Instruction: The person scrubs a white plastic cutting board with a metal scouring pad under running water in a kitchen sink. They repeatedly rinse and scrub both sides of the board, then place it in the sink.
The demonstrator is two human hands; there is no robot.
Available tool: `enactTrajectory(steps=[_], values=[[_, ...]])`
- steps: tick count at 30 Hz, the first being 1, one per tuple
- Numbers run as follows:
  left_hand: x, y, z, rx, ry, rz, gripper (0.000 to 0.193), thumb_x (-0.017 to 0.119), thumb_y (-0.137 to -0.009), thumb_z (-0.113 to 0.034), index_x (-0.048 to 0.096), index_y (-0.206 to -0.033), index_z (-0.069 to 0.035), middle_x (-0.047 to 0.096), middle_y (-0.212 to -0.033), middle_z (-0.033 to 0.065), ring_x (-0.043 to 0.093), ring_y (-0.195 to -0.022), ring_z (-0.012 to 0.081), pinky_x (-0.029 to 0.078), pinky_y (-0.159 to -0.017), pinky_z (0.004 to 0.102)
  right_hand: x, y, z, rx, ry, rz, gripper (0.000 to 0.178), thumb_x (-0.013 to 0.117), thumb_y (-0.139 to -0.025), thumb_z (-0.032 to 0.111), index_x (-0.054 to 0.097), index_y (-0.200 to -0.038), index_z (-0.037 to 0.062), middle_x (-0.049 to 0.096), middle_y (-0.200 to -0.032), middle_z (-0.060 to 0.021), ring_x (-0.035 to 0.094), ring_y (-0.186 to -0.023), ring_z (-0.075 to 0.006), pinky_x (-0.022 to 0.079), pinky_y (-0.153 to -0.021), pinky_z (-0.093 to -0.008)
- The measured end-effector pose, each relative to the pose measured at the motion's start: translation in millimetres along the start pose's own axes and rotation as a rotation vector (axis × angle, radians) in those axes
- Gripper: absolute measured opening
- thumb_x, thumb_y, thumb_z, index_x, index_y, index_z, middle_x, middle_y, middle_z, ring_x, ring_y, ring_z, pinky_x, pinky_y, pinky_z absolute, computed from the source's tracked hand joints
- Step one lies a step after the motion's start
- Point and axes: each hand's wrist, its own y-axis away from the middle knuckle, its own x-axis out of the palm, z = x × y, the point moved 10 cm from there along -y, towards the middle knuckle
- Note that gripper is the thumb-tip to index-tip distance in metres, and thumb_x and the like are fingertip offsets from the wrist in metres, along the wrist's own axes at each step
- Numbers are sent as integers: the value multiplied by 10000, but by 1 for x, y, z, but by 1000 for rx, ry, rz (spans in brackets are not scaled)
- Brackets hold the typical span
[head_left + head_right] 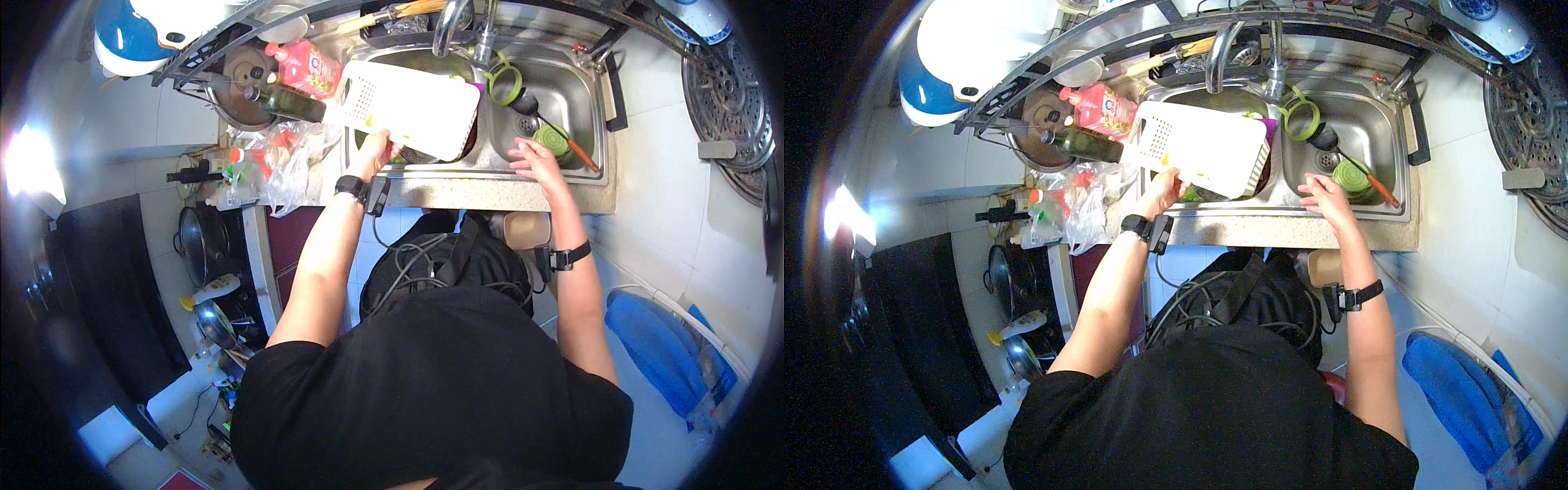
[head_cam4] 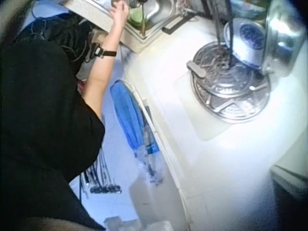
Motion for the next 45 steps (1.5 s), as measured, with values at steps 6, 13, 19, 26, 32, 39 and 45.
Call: enactTrajectory(steps=[6, 13, 19, 26, 32, 39, 45], values=[[13, -35, 20, -48, 57, 113, 356, 317, -1026, -147, 609, -1030, 57, 696, -806, 165, 636, -602, 183, 535, -498, 262, 29, -22, 2, -5, 55, 56, 503, 525, -1055, 363, 490, -1454, 57, 676, -1255, -108, 691, -965, -183, 559, -830, -334], [8, -27, 51, -130, 71, 90, 363, 392, -1081, -244, 584, -1068, 64, 686, -809, 144, 628, -600, 195, 546, -537, 259, 70, -46, 1, 24, 110, 148, 736, 593, -1018, 400, 245, -1575, 68, 603, -1330, -162, 705, -956, -219, 569, -814, -359], [1, 21, 48, -307, -527, 267, 662, 351, -1082, -515, 617, -1166, 85, 738, -876, 202, 728, -694, 219, 552, -543, 247, 100, -70, -2, 23, 198, 135, 895, 668, -977, 351, 90, -1612, 96, 620, -1244, -156, 696, -873, -209, 575, -683, -352], [47, 41, -176, 572, -1009, -33, 329, 610, -1013, -312, 716, -1076, -7, 751, -796, 103, 719, -633, 155, 574, -581, 309, 102, -78, 9, -111, 345, -3, 698, 680, -935, 178, 346, -1535, 54, 700, -1168, -198, 694, -1034, -273, 525, -911, -374], [117, 33, -279, 1031, -1236, -511, 341, 707, -880, -354, 749, -1105, -100, 734, -1012, 178, 717, -948, 336, 569, -832, 447, 93, -90, -3, -96, 367, -87, 608, 661, -940, 133, 435, -1501, 69, 735, -1044, -161, 708, -918, -240, 532, -823, -382], [136, -18, -281, 793, -1342, -548, 353, 778, -811, -428, 765, -979, -118, 715, -1057, 154, 702, -971, 345, 563, -840, 460, 93, -83, 4, -217, 332, -116, 642, 656, -952, 116, 376, -1517, -4, 710, -839, -113, 656, -682, -177, 516, -647, -328], [153, 21, -294, 1125, -1181, -448, 289, 815, -772, -336, 733, -939, -115, 674, -996, 117, 681, -916, 330, 545, -810, 448, 90, -81, 0, -106, 370, -151, 583, 671, -927, 176, 449, -1448, 37, 745, -1016, -167, 711, -937, -282, 525, -841, -396]])
